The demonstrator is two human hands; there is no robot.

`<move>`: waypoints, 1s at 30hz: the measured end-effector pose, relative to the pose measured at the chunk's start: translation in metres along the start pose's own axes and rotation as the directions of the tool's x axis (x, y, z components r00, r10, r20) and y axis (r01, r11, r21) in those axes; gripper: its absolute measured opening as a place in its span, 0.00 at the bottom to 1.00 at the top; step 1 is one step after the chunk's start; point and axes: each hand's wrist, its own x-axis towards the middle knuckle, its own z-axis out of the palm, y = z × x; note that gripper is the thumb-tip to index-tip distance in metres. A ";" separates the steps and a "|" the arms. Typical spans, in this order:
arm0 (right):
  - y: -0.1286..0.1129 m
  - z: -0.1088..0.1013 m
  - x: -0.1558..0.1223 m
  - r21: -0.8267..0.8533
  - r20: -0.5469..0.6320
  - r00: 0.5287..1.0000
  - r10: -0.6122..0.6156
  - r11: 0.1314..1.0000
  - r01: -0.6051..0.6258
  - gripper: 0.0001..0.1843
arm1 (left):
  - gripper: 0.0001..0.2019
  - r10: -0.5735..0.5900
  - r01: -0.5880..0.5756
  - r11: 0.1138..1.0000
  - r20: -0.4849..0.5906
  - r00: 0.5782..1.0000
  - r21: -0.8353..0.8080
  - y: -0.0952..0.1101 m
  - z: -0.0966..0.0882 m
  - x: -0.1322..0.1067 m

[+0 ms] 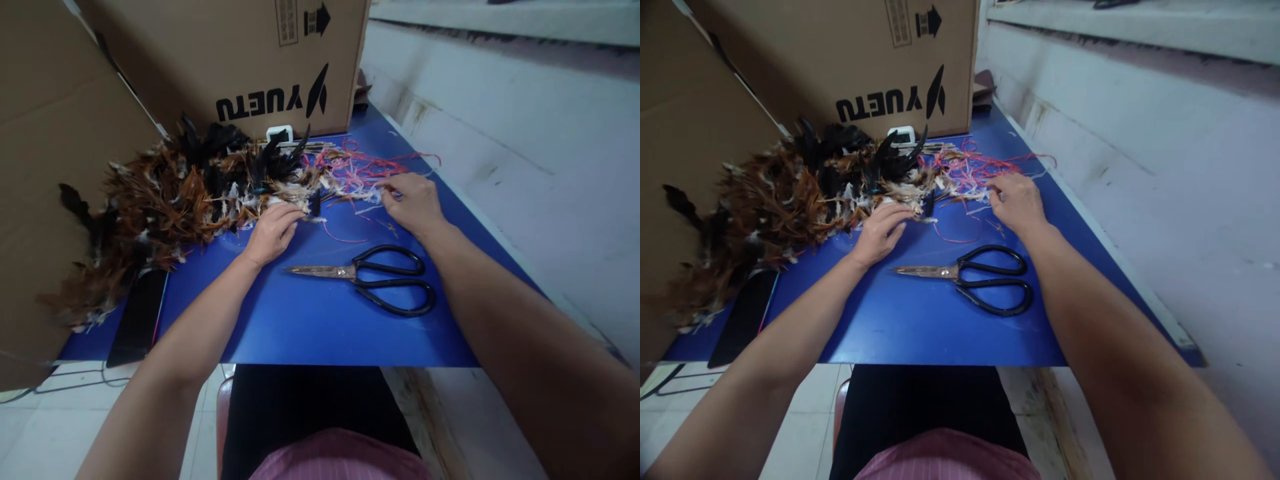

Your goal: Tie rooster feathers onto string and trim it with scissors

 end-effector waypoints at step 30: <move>-0.025 -0.012 -0.001 0.027 0.455 0.886 -0.094 0.995 0.092 0.05 | 0.16 0.006 -0.015 0.999 0.217 0.976 0.040 0.004 0.005 -0.001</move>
